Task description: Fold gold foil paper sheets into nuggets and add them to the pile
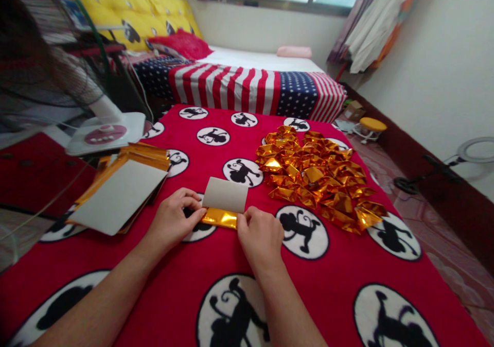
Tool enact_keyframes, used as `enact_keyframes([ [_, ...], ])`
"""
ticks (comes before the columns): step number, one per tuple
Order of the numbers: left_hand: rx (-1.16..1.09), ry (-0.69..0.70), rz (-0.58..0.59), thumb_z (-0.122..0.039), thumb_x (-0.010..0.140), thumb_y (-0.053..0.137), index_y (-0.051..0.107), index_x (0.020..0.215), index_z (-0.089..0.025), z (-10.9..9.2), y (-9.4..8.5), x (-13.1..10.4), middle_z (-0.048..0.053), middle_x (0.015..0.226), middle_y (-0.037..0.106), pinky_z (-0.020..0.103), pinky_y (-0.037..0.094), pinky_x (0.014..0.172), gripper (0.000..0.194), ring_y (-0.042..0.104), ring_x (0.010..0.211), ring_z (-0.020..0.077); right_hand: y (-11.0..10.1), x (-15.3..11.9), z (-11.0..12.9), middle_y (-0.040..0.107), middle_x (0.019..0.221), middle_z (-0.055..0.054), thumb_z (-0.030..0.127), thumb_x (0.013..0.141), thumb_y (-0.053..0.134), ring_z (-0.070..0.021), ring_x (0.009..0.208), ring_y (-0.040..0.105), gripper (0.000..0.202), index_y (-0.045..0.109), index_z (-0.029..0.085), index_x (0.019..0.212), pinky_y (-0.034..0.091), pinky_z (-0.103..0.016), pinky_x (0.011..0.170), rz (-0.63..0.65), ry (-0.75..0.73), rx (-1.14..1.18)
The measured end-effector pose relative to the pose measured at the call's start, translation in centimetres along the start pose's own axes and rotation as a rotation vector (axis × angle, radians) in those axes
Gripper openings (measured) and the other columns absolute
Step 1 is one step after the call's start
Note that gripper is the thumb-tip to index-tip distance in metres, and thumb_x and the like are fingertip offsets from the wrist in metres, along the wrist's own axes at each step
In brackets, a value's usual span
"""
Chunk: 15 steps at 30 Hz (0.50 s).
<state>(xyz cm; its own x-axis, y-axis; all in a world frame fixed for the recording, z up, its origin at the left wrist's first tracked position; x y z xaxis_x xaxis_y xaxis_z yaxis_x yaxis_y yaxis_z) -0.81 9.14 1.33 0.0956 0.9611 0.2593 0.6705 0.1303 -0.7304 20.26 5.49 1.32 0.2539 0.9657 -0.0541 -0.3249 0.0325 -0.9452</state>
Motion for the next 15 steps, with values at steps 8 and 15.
enact_keyframes([
  [8, 0.016, -0.005, -0.002, -0.019, 0.074, 0.065, 0.062, 0.061, -0.019, 0.04, 0.06, -0.01, 0.004, 0.086, 0.063, 0.03, 0.048, 0.08, 0.013, 0.062, 0.083, 0.0174, 0.12, -0.04, 0.07, 0.071, 0.068, -0.004, 0.041, 0.085, 0.055, -0.0191, 0.065, 0.064, 0.026, 0.07, 0.025, 0.07, 0.026, -0.027, 0.054, -0.009, 0.002, -0.015],
  [15, 0.045, -0.021, 0.012, -0.018, 0.073, 0.066, 0.058, 0.071, -0.019, -0.18, 0.06, -0.02, 0.002, 0.079, 0.059, 0.027, 0.045, 0.068, 0.008, 0.059, 0.073, 0.0157, 0.34, -0.11, -0.1, 0.07, 0.067, -0.002, 0.042, 0.084, 0.055, -0.0206, 0.067, 0.064, 0.024, 0.066, 0.026, 0.07, 0.025, -0.027, 0.055, -0.029, 0.006, 0.003],
])
Point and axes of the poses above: each hand's wrist, its own x-axis towards the middle knuckle, its own y-axis out of the palm, z = x × y, the point moved 8 cm from there along x, towards the middle knuckle
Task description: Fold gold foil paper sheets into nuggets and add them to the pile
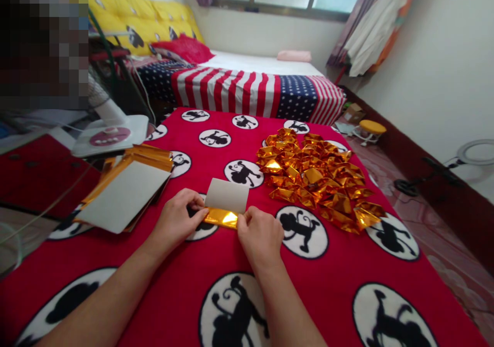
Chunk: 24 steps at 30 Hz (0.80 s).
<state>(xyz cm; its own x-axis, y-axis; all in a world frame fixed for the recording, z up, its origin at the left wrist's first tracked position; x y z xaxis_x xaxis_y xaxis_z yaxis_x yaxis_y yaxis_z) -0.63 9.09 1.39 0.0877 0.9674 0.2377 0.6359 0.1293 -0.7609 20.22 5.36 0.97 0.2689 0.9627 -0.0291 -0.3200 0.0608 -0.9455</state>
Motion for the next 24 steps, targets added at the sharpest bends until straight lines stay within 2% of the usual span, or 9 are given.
enact_keyframes([
  [2, 0.002, -0.024, -0.006, -0.018, 0.073, 0.066, 0.059, 0.081, -0.019, 0.04, -0.04, -0.05, 0.001, 0.082, 0.059, 0.027, 0.045, 0.067, 0.011, 0.058, 0.07, 0.0149, -0.02, -0.02, 0.01, 0.07, 0.068, -0.002, 0.041, 0.084, 0.056, -0.0203, 0.067, 0.064, 0.022, 0.065, 0.026, 0.072, 0.024, -0.027, 0.055, 0.002, 0.003, 0.009],
  [7, 0.009, -0.028, 0.009, -0.019, 0.075, 0.066, 0.061, 0.102, -0.019, 0.32, 0.28, -0.08, 0.003, 0.091, 0.061, 0.028, 0.046, 0.071, 0.028, 0.059, 0.072, 0.0153, -0.27, 0.06, 0.04, 0.068, 0.068, 0.001, 0.041, 0.083, 0.059, -0.0185, 0.066, 0.063, 0.017, 0.062, 0.027, 0.093, 0.024, -0.026, 0.055, 0.001, -0.004, 0.054],
  [11, 0.035, -0.016, 0.063, -0.022, 0.076, 0.066, 0.065, 0.096, -0.02, 0.51, 0.61, 0.19, 0.002, 0.089, 0.061, 0.028, 0.045, 0.07, 0.021, 0.059, 0.072, 0.0153, -0.28, 0.19, 0.0, 0.068, 0.069, 0.003, 0.041, 0.083, 0.06, -0.0172, 0.066, 0.062, 0.017, 0.061, 0.028, 0.095, 0.023, -0.026, 0.054, 0.01, -0.019, 0.079],
  [18, 0.084, -0.082, 0.172, -0.025, 0.074, 0.068, 0.067, 0.08, -0.02, 0.58, 0.73, 0.78, 0.001, 0.085, 0.061, 0.027, 0.038, 0.063, 0.008, 0.057, 0.074, 0.0156, 0.08, 0.48, -0.35, 0.068, 0.071, 0.002, 0.042, 0.081, 0.062, -0.0189, 0.07, 0.064, 0.02, 0.062, 0.028, 0.096, 0.026, -0.026, 0.056, 0.015, 0.021, 0.082],
  [24, 0.014, -0.064, 0.149, -0.026, 0.073, 0.068, 0.065, 0.073, -0.021, 0.6, 0.48, 0.51, -0.001, 0.081, 0.062, 0.026, 0.036, 0.061, 0.006, 0.057, 0.07, 0.014, 0.03, 0.29, -0.33, 0.068, 0.072, 0.002, 0.042, 0.081, 0.062, -0.0197, 0.071, 0.064, 0.018, 0.063, 0.029, 0.094, 0.026, -0.027, 0.056, -0.002, 0.014, 0.099],
])
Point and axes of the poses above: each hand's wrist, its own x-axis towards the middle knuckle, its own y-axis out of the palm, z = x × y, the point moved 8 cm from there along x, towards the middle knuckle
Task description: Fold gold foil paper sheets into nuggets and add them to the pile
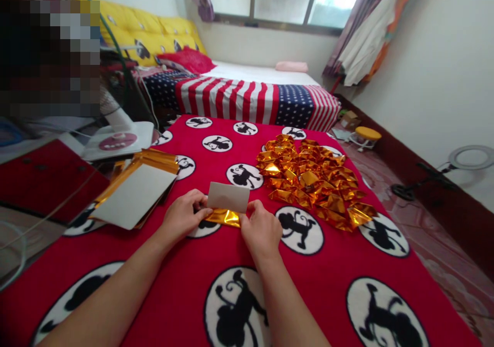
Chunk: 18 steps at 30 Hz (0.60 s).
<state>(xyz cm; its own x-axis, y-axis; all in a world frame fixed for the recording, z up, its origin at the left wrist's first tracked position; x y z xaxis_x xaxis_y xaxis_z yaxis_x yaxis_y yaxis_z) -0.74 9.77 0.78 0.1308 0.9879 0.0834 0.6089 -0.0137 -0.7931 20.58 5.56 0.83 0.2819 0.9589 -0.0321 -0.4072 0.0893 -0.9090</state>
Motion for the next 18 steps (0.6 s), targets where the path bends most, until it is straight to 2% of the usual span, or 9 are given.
enact_keyframes([
  [8, -0.115, -0.014, -0.028, -0.027, 0.073, 0.067, 0.067, 0.076, -0.022, 0.7, 0.2, -0.3, -0.003, 0.067, 0.066, 0.024, 0.036, 0.057, 0.006, 0.059, 0.064, 0.0137, -0.2, -0.1, 0.2, 0.067, 0.069, 0.002, 0.04, 0.081, 0.062, -0.018, 0.065, 0.061, 0.017, 0.066, 0.03, 0.095, 0.022, -0.027, 0.054, -0.037, -0.044, 0.001],
  [15, -0.179, 0.038, -0.05, -0.026, 0.072, 0.067, 0.065, 0.072, -0.02, 0.9, 0.0, -0.3, -0.003, 0.065, 0.065, 0.022, 0.037, 0.057, 0.006, 0.059, 0.061, 0.0128, -0.3, -0.2, 0.2, 0.066, 0.066, 0.003, 0.04, 0.081, 0.063, -0.0163, 0.061, 0.057, 0.016, 0.068, 0.031, 0.093, 0.02, -0.027, 0.053, -0.058, -0.059, 0.019],
  [18, -0.26, 0.06, -0.031, -0.024, 0.073, 0.065, 0.065, 0.072, -0.019, 1.1, 0.5, -0.2, -0.002, 0.067, 0.066, 0.022, 0.039, 0.058, 0.005, 0.059, 0.062, 0.0132, -0.2, -0.3, 0.2, 0.064, 0.064, 0.003, 0.046, 0.083, 0.061, -0.0164, 0.06, 0.057, 0.018, 0.07, 0.032, 0.09, 0.019, -0.027, 0.053, -0.052, -0.059, 0.049],
])
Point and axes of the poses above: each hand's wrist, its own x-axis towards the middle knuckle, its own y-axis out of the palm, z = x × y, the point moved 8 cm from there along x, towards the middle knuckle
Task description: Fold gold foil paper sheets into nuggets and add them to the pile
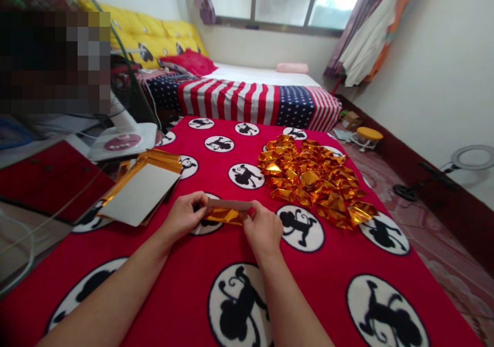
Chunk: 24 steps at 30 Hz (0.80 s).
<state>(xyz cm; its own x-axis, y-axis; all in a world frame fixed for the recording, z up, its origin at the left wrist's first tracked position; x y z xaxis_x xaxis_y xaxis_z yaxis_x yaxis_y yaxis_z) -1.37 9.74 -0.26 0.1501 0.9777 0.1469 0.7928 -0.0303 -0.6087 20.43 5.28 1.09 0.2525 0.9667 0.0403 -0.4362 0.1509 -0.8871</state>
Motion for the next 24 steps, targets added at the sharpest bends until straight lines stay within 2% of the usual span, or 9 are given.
enact_keyframes([
  [4, -0.089, 0.004, 0.028, -0.025, 0.075, 0.063, 0.066, 0.074, -0.018, 0.7, 0.4, -0.1, 0.001, 0.07, 0.067, 0.021, 0.041, 0.058, 0.008, 0.06, 0.063, 0.0135, 0.0, -0.2, 0.0, 0.066, 0.069, 0.003, 0.047, 0.085, 0.059, -0.0157, 0.061, 0.057, 0.018, 0.072, 0.034, 0.088, 0.021, -0.027, 0.054, -0.025, -0.027, 0.067],
  [7, -0.105, 0.016, 0.013, -0.026, 0.074, 0.064, 0.065, 0.073, -0.018, 0.7, 0.3, -0.2, 0.0, 0.068, 0.065, 0.021, 0.041, 0.057, 0.008, 0.059, 0.062, 0.0129, -0.3, -0.2, 0.2, 0.067, 0.075, 0.001, 0.04, 0.081, 0.062, -0.0152, 0.064, 0.057, 0.015, 0.07, 0.028, 0.081, 0.023, -0.026, 0.054, -0.08, -0.057, 0.073],
  [10, -0.104, 0.034, -0.002, -0.026, 0.073, 0.065, 0.063, 0.071, -0.018, 0.3, 0.1, -0.1, -0.001, 0.065, 0.063, 0.02, 0.04, 0.056, 0.009, 0.057, 0.06, 0.0122, -0.2, -0.1, 0.2, 0.065, 0.073, 0.001, 0.035, 0.079, 0.062, -0.0145, 0.062, 0.056, 0.012, 0.065, 0.024, 0.075, 0.025, -0.025, 0.054, -0.082, -0.065, 0.102],
  [16, -0.105, -0.01, -0.009, -0.027, 0.072, 0.065, 0.059, 0.068, -0.018, 0.4, 0.1, 0.1, -0.002, 0.063, 0.061, 0.021, 0.04, 0.056, 0.012, 0.056, 0.059, 0.0123, 0.5, 0.0, 0.1, 0.066, 0.068, 0.003, 0.032, 0.081, 0.057, -0.015, 0.063, 0.059, 0.01, 0.062, 0.023, 0.079, 0.033, -0.024, 0.058, -0.048, -0.094, 0.365],
  [24, -0.086, -0.017, -0.011, -0.027, 0.072, 0.064, 0.059, 0.07, -0.018, 0.2, -0.1, 0.1, -0.002, 0.065, 0.063, 0.022, 0.042, 0.058, 0.01, 0.058, 0.06, 0.0124, 1.4, 0.1, -0.1, 0.073, 0.078, 0.0, 0.035, 0.083, 0.056, -0.0173, 0.07, 0.066, 0.016, 0.065, 0.022, 0.087, 0.042, -0.025, 0.062, -0.005, -0.092, 0.581],
])
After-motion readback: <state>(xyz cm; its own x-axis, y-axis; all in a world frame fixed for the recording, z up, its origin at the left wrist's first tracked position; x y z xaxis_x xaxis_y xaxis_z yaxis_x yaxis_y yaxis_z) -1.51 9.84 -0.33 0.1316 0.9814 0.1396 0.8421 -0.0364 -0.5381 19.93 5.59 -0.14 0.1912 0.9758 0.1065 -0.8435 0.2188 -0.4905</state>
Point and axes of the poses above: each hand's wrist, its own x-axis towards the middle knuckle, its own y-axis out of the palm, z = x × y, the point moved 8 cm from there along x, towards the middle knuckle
